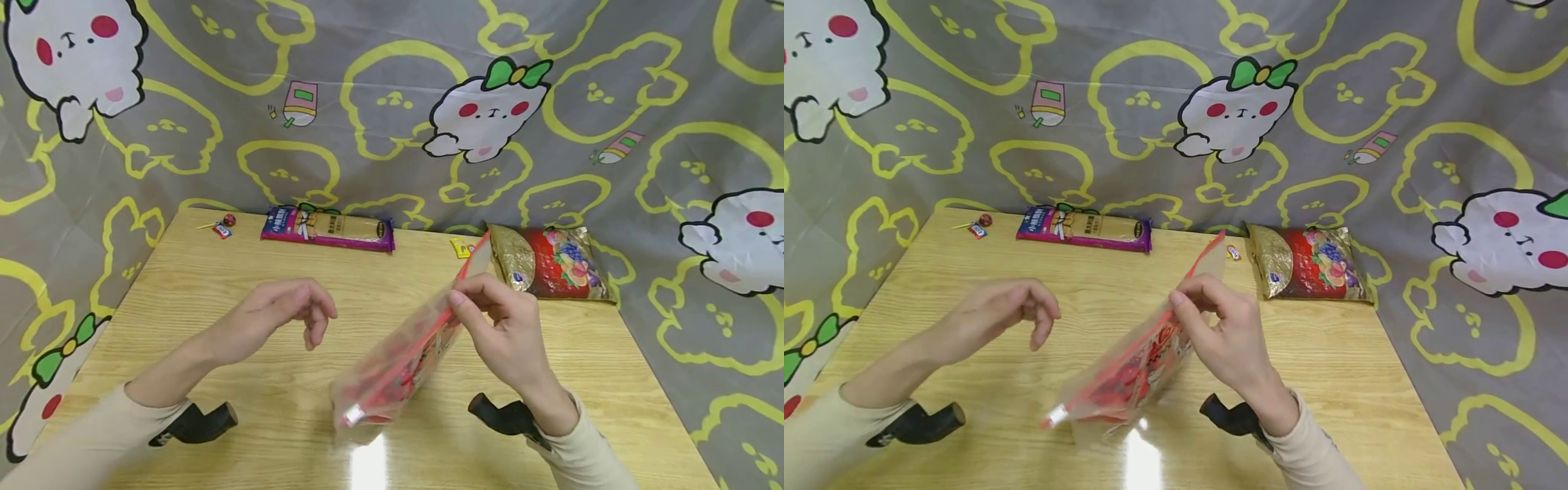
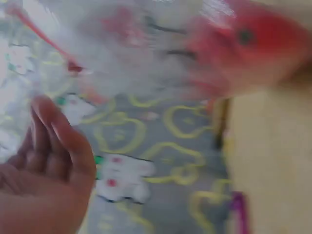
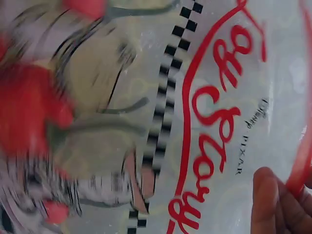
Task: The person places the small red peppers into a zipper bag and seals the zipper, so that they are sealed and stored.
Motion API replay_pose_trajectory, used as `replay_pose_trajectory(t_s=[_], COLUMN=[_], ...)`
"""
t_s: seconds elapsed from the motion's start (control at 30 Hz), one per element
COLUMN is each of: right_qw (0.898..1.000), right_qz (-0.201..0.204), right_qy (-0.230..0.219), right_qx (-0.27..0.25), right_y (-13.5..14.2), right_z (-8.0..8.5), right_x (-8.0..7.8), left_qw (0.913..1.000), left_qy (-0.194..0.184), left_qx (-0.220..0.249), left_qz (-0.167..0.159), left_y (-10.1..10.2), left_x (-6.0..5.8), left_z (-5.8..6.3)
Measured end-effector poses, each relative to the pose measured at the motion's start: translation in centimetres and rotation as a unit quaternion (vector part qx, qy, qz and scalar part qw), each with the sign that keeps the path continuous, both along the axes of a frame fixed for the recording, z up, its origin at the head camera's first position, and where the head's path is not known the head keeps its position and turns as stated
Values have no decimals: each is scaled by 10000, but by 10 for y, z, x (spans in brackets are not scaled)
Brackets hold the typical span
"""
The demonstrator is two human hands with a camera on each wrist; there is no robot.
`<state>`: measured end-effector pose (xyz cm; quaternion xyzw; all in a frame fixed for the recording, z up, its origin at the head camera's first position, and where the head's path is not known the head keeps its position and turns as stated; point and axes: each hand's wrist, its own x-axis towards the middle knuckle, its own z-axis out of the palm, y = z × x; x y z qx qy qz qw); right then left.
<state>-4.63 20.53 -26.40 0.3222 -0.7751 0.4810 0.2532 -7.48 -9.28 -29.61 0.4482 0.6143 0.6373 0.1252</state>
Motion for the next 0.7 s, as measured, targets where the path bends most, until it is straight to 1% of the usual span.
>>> replay_pose_trajectory(t_s=[0.03,0.1,0.13,0.17,0.2,0.23,0.27,0.33,0.4,0.47,0.53,0.57,0.63,0.7], right_qw=[9998,9980,9965,9947,9929,9914,9892,9858,9826,9796,9803,9800,9808,9811], right_qz=[108,428,597,759,906,1023,1176,1357,1450,1517,1373,1321,1102,813], right_qy=[4,-22,-30,-29,-41,-39,-25,9,64,82,16,-38,-211,-453], right_qx=[-168,-475,-591,-690,-774,-813,-874,-991,-1156,-1313,-1423,-1485,-1594,-1695], right_y=[0,0,-1,-2,-3,-5,-7,-12,-15,-16,-14,-13,-8,-1], right_z=[1,4,5,7,9,11,13,16,19,20,19,19,16,13], right_x=[-1,-3,-4,-5,-6,-7,-8,-9,-10,-11,-11,-11,-12,-12], left_qw=[9990,9918,9854,9777,9683,9583,9478,9231,8977,8718,8474,8385,8263,8209], left_qy=[-383,-1044,-1434,-1844,-2272,-2669,-3031,-3767,-4387,-4898,-5293,-5418,-5581,-5655], left_qx=[-112,-440,-573,-654,-718,-712,-706,-534,-235,63,341,471,631,748], left_qz=[192,599,719,758,756,729,695,560,325,43,-239,-346,-418,-274], left_y=[4,13,18,24,30,35,40,50,58,65,69,70,69,64], left_x=[-3,-9,-12,-15,-18,-19,-19,-18,-15,-11,-10,-10,-11,-13], left_z=[-10,-35,-48,-61,-77,-89,-101,-118,-129,-131,-133,-134,-136,-136])
